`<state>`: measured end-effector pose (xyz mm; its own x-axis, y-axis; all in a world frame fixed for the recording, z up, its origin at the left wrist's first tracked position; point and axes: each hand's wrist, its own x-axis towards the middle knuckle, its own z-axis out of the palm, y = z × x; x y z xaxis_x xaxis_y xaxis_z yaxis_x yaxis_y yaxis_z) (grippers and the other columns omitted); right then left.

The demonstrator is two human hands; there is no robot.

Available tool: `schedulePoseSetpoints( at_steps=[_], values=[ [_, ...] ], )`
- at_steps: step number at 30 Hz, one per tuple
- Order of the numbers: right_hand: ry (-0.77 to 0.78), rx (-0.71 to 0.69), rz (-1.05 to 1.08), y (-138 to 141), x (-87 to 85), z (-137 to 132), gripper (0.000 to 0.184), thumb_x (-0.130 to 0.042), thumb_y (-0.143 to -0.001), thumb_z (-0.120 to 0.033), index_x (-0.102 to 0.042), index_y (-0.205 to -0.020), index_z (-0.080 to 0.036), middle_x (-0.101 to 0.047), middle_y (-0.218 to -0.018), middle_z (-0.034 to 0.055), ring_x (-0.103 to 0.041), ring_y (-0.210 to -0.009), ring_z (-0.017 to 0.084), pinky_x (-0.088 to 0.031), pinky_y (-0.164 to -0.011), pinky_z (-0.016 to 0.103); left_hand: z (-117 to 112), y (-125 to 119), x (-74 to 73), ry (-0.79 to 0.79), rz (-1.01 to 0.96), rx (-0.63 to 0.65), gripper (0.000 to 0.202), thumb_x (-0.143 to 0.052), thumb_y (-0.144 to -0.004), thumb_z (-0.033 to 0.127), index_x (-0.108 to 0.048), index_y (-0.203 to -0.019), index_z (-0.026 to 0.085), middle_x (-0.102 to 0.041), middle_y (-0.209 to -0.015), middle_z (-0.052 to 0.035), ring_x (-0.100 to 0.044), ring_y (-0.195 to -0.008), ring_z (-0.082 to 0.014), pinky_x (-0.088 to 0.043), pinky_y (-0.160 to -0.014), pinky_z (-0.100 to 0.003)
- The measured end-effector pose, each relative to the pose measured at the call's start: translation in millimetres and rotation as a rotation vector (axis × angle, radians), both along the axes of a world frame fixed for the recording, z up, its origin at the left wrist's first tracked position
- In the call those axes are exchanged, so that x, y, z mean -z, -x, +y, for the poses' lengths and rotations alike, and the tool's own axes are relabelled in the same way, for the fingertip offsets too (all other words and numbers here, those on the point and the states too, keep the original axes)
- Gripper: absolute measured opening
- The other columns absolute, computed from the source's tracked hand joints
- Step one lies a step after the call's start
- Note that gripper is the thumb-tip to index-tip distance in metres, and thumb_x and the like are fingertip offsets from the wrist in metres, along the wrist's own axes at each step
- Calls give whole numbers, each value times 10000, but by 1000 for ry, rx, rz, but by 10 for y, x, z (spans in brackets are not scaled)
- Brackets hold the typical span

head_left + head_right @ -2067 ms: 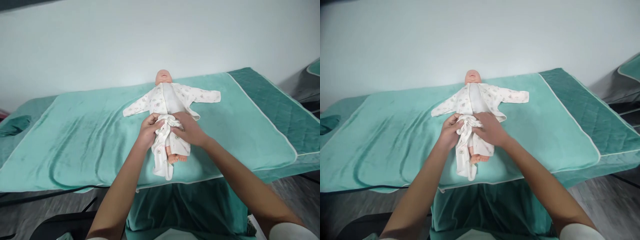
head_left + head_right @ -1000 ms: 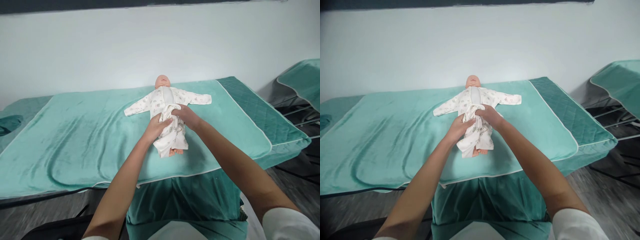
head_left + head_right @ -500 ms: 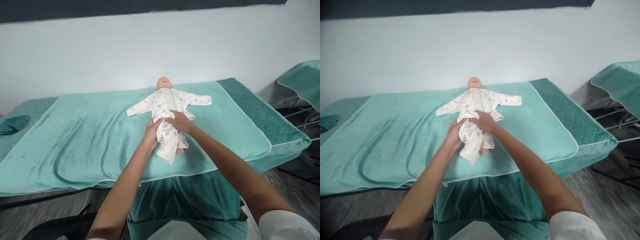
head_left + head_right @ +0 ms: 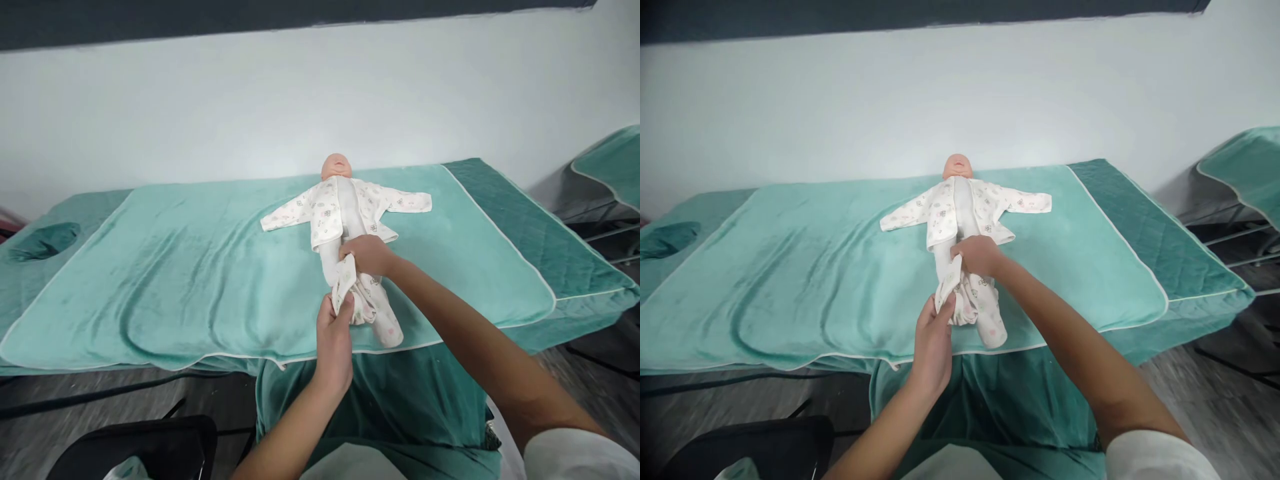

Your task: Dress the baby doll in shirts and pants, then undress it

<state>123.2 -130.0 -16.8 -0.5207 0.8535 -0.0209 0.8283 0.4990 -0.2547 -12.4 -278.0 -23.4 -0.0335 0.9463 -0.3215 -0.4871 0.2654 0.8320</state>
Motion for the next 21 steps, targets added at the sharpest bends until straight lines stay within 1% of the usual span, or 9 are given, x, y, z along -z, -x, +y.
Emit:
schedulePoseSetpoints(
  at_steps=[2, 4, 9, 11, 13, 16, 18, 21],
  values=[
    [21, -16, -22, 2, -28, -15, 174, -595, -797, -160, -728, -878, -239, -766, -990, -4, -653, -911, 184, -351, -675, 272, -89, -36, 31, 18, -22, -24, 306, -686, -878, 430, -657, -1089, 209, -678, -1027, -29, -612, -933, -163, -471, -817, -265],
    [63, -24, -34, 3, -63, -35, 173, -596, -786, -151, -723, -869, -234, -763, -1005, -2, -653, -921, 185, -354, -681, 274, -168, -72, 105, 41, -43, -42, 294, -688, -873, 441, -655, -1077, 232, -679, -1056, -25, -612, -960, -168, -470, -835, -269],
    [120, -70, -9, -18, -89, -69, 180, -572, -769, -121, -694, -837, -235, -752, -969, -11, -645, -887, 174, -350, -688, 283, -354, -176, 358, 89, -47, -68, 211, -699, -856, 458, -644, -945, 276, -681, -1005, -8, -624, -983, -182, -480, -838, -275],
    [138, -87, -12, -26, -76, -70, 194, -564, -756, -104, -686, -827, -238, -749, -952, -13, -644, -879, 174, -348, -692, 286, -405, -212, 426, 97, -51, -76, 204, -702, -851, 457, -639, -918, 274, -679, -982, -13, -629, -989, -188, -488, -854, -282],
    [152, -100, -20, -27, -63, -68, 181, -576, -748, -111, -682, -819, -238, -748, -946, -8, -646, -876, 177, -349, -697, 290, -417, -220, 473, 92, -60, -83, 205, -705, -848, 450, -646, -939, 276, -682, -986, -14, -632, -982, -187, -492, -869, -287],
    [161, -99, -29, -21, -51, -66, 112, -624, -750, -164, -689, -809, -233, -751, -961, 8, -647, -880, 189, -358, -705, 295, -359, -136, 554, 71, -24, -99, 236, -695, -852, 456, -658, -998, 275, -693, -997, -11, -635, -928, -179, -492, -839, -286],
    [165, -99, -47, -13, -44, -65, 85, -652, -751, -196, -701, -812, -231, -755, -979, 20, -651, -897, 201, -362, -702, 298, -284, -11, 634, 51, 56, -120, 241, -695, -848, 450, -666, -994, 260, -698, -964, -5, -627, -881, -172, -484, -812, -277],
    [154, -120, -81, 7, -35, -62, 95, -679, -774, -265, -724, -851, -233, -759, -991, 32, -657, -939, 223, -370, -710, 302, -140, 228, 758, 10, 211, -138, 219, -705, -831, 413, -673, -951, 233, -689, -912, 6, -602, -848, -158, -466, -801, -260]
  ],
)
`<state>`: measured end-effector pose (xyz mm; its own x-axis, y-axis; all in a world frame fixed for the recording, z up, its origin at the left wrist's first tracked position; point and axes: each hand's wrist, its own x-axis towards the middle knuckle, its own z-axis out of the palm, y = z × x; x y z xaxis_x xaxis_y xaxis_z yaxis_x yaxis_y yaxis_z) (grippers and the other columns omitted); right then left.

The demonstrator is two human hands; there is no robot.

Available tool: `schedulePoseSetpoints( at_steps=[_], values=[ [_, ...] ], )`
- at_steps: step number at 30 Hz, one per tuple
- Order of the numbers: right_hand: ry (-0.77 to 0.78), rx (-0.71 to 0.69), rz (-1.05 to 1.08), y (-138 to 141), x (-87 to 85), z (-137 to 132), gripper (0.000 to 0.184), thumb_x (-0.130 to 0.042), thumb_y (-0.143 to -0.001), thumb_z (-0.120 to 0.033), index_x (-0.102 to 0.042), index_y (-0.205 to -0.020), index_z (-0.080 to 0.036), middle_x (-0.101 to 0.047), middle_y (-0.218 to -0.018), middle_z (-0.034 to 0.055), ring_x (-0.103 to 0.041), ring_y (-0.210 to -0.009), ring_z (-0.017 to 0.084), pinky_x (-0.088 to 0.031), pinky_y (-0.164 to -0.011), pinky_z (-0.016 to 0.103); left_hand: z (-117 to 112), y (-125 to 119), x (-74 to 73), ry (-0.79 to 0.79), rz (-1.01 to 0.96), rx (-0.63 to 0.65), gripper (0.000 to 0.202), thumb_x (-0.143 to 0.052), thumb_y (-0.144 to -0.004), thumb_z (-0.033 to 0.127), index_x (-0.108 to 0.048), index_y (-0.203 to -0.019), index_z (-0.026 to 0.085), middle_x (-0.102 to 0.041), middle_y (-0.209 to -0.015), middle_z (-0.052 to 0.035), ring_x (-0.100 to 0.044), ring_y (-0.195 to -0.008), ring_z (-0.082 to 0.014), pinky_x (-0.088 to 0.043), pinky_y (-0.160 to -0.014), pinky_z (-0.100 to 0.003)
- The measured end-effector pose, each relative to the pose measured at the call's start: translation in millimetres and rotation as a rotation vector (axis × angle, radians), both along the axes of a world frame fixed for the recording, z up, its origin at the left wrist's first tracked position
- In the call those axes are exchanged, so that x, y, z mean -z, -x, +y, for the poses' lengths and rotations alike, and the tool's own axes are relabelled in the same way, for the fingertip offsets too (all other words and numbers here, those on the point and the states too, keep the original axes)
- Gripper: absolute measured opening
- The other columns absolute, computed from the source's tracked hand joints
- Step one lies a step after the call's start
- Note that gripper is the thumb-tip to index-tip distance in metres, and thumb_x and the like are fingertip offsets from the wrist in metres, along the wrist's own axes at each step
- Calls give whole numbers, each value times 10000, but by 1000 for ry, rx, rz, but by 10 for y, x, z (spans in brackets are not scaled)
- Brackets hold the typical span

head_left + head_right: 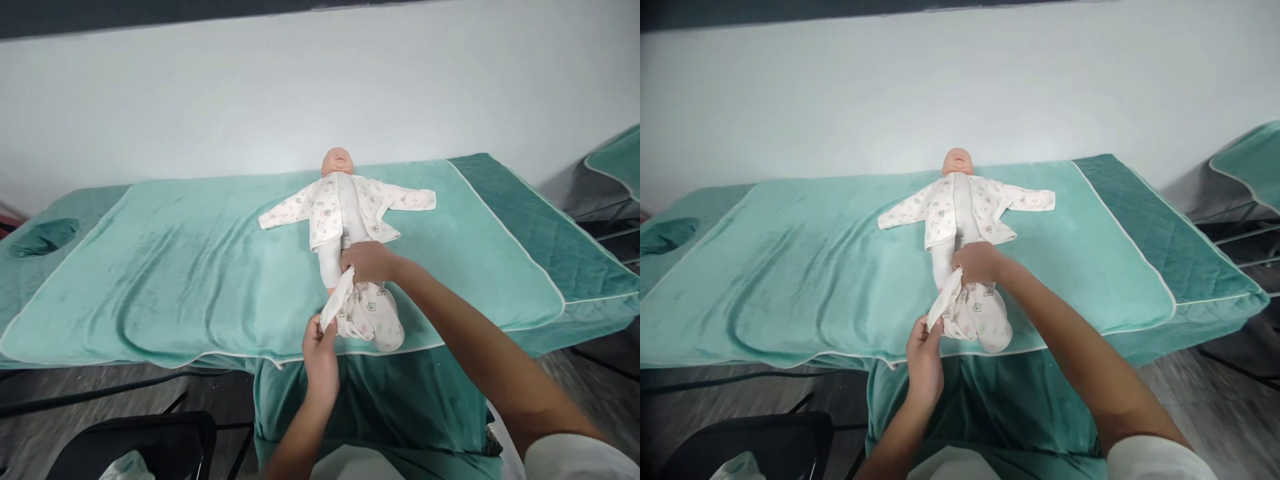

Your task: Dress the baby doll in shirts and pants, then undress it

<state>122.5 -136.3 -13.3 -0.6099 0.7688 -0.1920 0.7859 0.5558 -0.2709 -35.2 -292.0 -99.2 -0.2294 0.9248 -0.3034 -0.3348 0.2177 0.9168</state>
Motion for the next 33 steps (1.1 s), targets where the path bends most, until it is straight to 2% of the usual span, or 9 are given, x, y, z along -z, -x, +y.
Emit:
schedulePoseSetpoints(
  at_steps=[4, 8, 12, 18, 25, 28, 31, 33],
  values=[
    [-7, -4, -52, 38, 3, 10, 164, -707, -792, -388, -739, -833, -232, -767, -962, 46, -664, -957, 254, -370, -703, 312, 237, 242, 54, -15, 165, 83, 201, -663, -839, 407, -638, -888, 213, -615, -798, 18, -548, -741, -149, -438, -681, -249],
    [20, 39, -15, 38, 13, 17, 245, -757, -758, -422, -745, -931, -247, -764, -1065, 38, -661, -1020, 258, -389, -749, 309, 470, 307, -17, -56, 371, 165, 172, -596, -860, 391, -618, -872, 220, -556, -725, 26, -505, -673, -157, -398, -595, -246],
    [28, 58, 41, -11, 27, 20, 285, -752, -763, -466, -719, -926, -235, -752, -1047, 35, -657, -999, 250, -385, -746, 304, 680, 315, -80, -151, 513, 191, 115, -556, -877, 330, -596, -864, 223, -579, -757, 25, -517, -710, -162, -403, -650, -255],
    [93, 111, 91, -21, -11, 63, 313, -746, -759, -487, -685, -927, -230, -743, -1014, 39, -655, -942, 248, -353, -676, 289, 1060, 400, -71, -299, 741, 157, 105, -497, -902, 264, -590, -924, 221, -637, -832, 0, -572, -786, -184, -417, -735, -279],
    [118, 138, 177, 12, 9, 174, 206, -662, -813, -373, -628, -948, -220, -733, -1009, 57, -655, -896, 249, -374, -669, 295, 1654, 424, -66, -494, 865, 40, 160, -468, -895, 186, -607, -970, 212, -677, -963, -50, -611, -918, -210, -441, -856, -309],
    [86, 200, 224, 27, 37, 241, 148, -612, -823, -291, -593, -949, -216, -717, -979, 65, -646, -863, 244, -390, -665, 293, 1901, 400, -66, -558, 892, 43, 158, -482, -890, 171, -613, -966, 217, -668, -973, -51, -607, -949, -215, -432, -896, -311],
    [66, 326, 294, 57, 54, 292, 118, -561, -799, -184, -553, -912, -215, -696, -939, 63, -648, -820, 231, -406, -632, 281, 2001, 378, -54, -563, 907, 33, 116, -518, -883, 182, -602, -953, 220, -641, -957, -42, -591, -935, -209, -423, -887, -302],
    [130, 416, 381, 79, 63, 308, 160, -528, -788, -142, -532, -929, -218, -684, -932, 59, -655, -722, 209, -417, -581, 272, 1954, 376, -43, -505, 889, -26, 77, -570, -867, 209, -570, -944, 219, -607, -915, -23, -569, -864, -192, -422, -827, -292]
  ],
)
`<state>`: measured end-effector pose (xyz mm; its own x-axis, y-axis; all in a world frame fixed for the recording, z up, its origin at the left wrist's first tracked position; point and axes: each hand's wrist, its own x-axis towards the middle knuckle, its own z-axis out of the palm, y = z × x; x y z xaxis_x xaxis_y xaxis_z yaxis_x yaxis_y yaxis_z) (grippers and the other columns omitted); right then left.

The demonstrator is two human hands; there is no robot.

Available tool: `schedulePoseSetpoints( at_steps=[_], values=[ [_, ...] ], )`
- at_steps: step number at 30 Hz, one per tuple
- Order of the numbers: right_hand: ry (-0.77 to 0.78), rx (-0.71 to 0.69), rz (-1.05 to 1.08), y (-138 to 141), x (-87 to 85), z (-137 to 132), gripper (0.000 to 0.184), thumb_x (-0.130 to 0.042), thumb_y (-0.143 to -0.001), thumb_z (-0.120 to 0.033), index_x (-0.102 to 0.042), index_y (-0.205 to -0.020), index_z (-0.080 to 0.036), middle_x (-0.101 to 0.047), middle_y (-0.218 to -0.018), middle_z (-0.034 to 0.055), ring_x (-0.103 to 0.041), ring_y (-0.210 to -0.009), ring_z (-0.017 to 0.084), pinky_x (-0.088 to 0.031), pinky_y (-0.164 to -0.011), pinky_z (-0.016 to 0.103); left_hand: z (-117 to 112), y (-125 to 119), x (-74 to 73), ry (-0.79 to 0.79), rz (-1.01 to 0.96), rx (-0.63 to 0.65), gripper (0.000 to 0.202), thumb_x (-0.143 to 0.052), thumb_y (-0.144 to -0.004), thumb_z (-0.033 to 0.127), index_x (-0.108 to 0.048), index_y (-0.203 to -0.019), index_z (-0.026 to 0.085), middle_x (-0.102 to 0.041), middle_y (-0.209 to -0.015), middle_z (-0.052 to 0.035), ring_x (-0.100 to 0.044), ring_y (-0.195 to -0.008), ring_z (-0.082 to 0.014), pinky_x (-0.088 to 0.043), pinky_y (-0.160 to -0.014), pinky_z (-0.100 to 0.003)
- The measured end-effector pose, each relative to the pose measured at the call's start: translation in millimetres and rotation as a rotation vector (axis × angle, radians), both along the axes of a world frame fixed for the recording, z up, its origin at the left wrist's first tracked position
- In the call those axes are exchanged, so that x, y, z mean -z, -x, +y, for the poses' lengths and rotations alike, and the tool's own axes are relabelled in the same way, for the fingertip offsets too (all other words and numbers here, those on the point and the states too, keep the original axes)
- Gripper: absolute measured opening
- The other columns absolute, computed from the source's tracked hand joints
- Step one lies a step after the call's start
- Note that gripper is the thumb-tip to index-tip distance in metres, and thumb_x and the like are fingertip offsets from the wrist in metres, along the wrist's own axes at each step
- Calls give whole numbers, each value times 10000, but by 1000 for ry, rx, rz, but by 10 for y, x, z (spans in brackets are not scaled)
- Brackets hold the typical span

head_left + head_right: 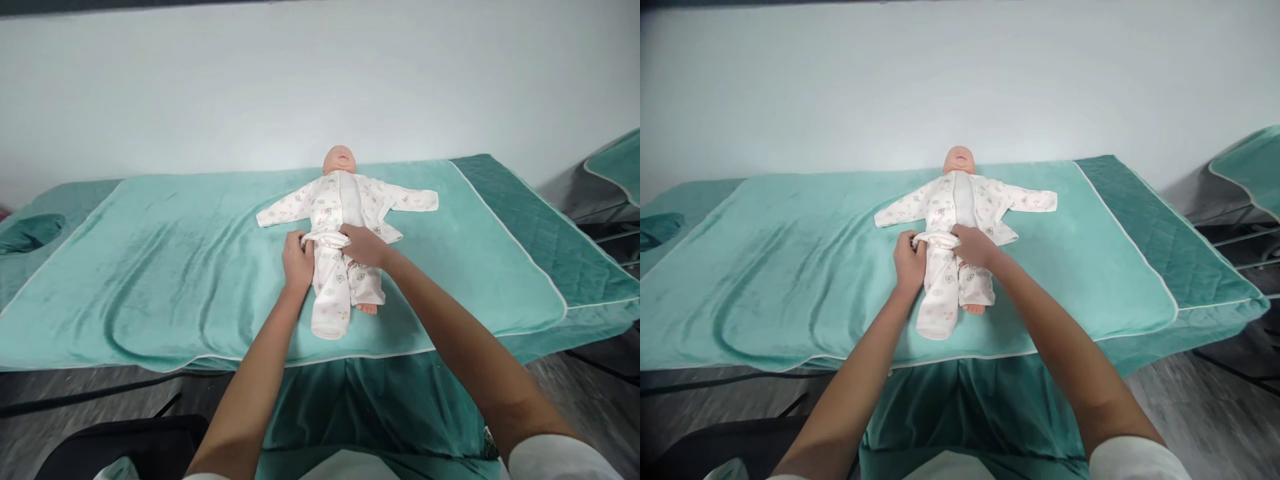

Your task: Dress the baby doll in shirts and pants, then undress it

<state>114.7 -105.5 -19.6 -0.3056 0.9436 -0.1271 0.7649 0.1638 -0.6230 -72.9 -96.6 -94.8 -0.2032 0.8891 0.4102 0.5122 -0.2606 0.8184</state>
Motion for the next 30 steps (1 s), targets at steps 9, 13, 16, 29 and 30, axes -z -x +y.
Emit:
schedulePoseSetpoints(
  at_steps=[9, 13, 16, 29, 30],
  values=[
    [44, 40, 105, -46, 37, -24, 264, -578, -791, -200, -540, -1052, -211, -690, -1036, 64, -673, -835, 224, -476, -691, 293, -746, 93, -12, 189, 56, 157, 269, -582, -923, 424, -529, -758, 218, -545, -740, 8, -480, -711, -169, -358, -713, -300],
    [85, -119, 109, -95, -47, -75, 520, -723, -761, -397, -538, -1208, -209, -670, -1226, 76, -645, -1046, 253, -474, -825, 317, -805, 105, -12, 198, 113, 221, 311, -504, -966, 405, -534, -720, 218, -563, -692, 0, -489, -697, -181, -347, -713, -313],
    [101, -246, 41, -76, -88, -95, 549, -788, -707, -448, -611, -1183, -240, -692, -1228, 59, -641, -1080, 275, -455, -839, 320, -699, 107, 4, 176, 87, 203, 298, -485, -973, 402, -564, -751, 220, -602, -723, -12, -511, -701, -186, -351, -703, -300],
    [-150, 19, 106, -1, 82, -113, 142, -588, -800, -203, -700, -889, -198, -755, -892, 35, -653, -809, 220, -411, -674, 281, -224, 60, 112, -134, 582, -152, 423, -333, -1037, 468, -604, -865, 193, -675, -790, -70, -583, -654, -181, -308, -610, -301],
    [-149, 47, 128, 5, 89, -109, 146, -582, -818, -214, -702, -899, -198, -755, -887, 35, -653, -797, 219, -417, -664, 282, -191, 59, 115, -153, 597, -164, 434, -324, -1039, 472, -601, -854, 192, -669, -777, -71, -577, -643, -182, -305, -607, -307]
  ],
)
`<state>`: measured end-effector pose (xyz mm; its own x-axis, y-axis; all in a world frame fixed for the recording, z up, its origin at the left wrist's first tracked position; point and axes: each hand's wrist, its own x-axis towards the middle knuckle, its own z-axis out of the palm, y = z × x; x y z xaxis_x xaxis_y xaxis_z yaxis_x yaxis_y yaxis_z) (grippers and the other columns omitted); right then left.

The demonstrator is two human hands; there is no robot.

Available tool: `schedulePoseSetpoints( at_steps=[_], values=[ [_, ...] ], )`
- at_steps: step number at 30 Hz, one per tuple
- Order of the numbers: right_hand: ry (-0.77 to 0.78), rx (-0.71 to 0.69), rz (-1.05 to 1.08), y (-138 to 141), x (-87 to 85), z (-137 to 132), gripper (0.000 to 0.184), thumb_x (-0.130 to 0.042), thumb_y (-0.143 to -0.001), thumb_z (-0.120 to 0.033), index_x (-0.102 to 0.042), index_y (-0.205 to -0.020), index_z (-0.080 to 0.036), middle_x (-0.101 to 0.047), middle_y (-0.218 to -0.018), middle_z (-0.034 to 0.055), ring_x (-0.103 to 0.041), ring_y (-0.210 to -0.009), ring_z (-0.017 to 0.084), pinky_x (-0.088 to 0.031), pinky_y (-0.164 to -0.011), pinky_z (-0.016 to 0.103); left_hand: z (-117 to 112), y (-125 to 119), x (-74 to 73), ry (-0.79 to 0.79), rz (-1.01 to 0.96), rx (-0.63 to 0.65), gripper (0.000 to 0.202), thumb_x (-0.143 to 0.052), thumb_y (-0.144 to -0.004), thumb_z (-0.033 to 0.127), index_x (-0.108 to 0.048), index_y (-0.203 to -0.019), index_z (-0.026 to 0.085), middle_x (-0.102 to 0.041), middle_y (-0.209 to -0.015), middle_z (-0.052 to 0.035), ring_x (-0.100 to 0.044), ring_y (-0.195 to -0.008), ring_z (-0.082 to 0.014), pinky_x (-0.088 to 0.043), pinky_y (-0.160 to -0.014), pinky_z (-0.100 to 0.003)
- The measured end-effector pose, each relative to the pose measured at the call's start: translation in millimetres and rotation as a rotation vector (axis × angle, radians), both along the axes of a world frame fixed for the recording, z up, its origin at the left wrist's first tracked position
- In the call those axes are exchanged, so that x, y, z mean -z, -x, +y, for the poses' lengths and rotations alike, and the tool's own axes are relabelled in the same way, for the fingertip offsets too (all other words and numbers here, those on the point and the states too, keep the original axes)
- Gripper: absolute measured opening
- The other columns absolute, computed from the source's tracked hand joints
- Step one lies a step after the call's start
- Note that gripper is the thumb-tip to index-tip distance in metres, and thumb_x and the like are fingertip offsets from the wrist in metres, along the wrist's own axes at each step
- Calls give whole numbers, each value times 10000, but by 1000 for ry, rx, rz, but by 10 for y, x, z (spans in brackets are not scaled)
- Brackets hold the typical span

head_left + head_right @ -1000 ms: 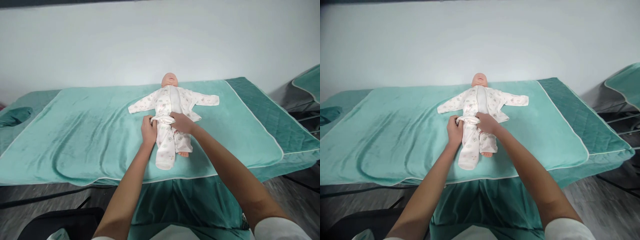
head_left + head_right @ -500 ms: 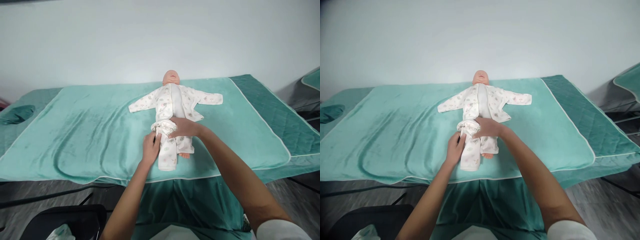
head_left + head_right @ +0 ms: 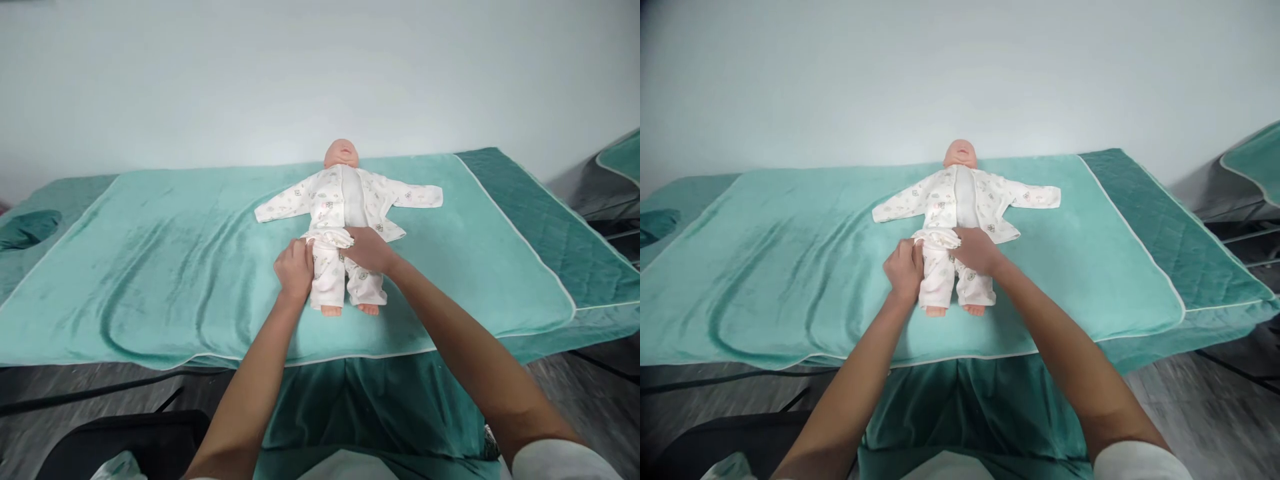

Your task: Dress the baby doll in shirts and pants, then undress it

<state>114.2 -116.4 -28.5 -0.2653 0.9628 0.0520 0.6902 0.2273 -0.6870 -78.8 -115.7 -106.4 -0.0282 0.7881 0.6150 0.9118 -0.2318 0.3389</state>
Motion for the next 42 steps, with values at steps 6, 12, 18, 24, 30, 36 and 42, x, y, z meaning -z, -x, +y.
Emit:
schedulePoseSetpoints(
  at_steps=[6, 12, 18, 24, 30, 36, 42],
  values=[
    [-6, 69, 73, 18, 46, 4, 139, -568, -845, -236, -682, -917, -204, -733, -842, 22, -650, -766, 209, -411, -616, 268, 73, -6, 31, -42, -55, 18, 403, -345, -1035, 464, -587, -856, 195, -651, -776, -71, -556, -637, -182, -322, -613, -315],
    [-1, 2, 76, -36, 16, -96, 184, -630, -849, -364, -633, -949, -211, -708, -938, 10, -613, -836, 201, -413, -707, 296, -13, 32, -10, -77, -391, 205, 337, -368, -1029, 407, -557, -837, 203, -608, -800, -39, -573, -750, -166, -425, -726, -291],
    [-42, -94, 386, -278, -130, -206, 234, -612, -912, -446, -624, -990, -225, -679, -955, 10, -613, -847, 171, -472, -746, 307, 75, 75, -123, 99, -850, 284, 261, -482, -986, 420, -623, -968, 201, -641, -953, -41, -591, -912, -162, -460, -832, -284],
    [-460, 331, 267, -486, 59, 179, 250, -688, -839, -370, -559, -1008, -237, -611, -1043, 45, -596, -872, 191, -498, -756, 357, 84, 121, -155, 302, -930, 485, 500, -589, -921, 398, -347, -536, 188, -345, -618, 24, -364, -602, -118, -334, -592, -281],
    [-447, 393, 305, -372, 456, 432, 284, -684, -826, -352, -530, -1036, -237, -545, -1054, 48, -513, -768, 153, -484, -692, 329, 216, 59, -367, 324, -708, 423, 378, -685, -873, 325, -462, -601, 189, -469, -657, 23, -441, -638, -121, -370, -622, -281],
    [-280, 448, 471, -508, 433, 441, 160, -607, -919, -380, -594, -892, -223, -494, -706, -36, -438, -629, 122, -386, -592, 274, 398, -182, -690, 268, -88, 515, 428, -767, -808, 304, -585, -1191, 245, -582, -1205, -86, -535, -1135, -250, -467, -955, -407],
    [38, 506, 811, -583, 409, 478, 350, -641, -890, -552, -568, -793, -224, -414, -599, -55, -339, -490, 96, -293, -444, 255, 347, -337, -575, 127, -239, 306, 99, -617, -903, 238, -661, -988, 260, -650, -973, -53, -593, -924, -242, -492, -824, -401]
  ],
)
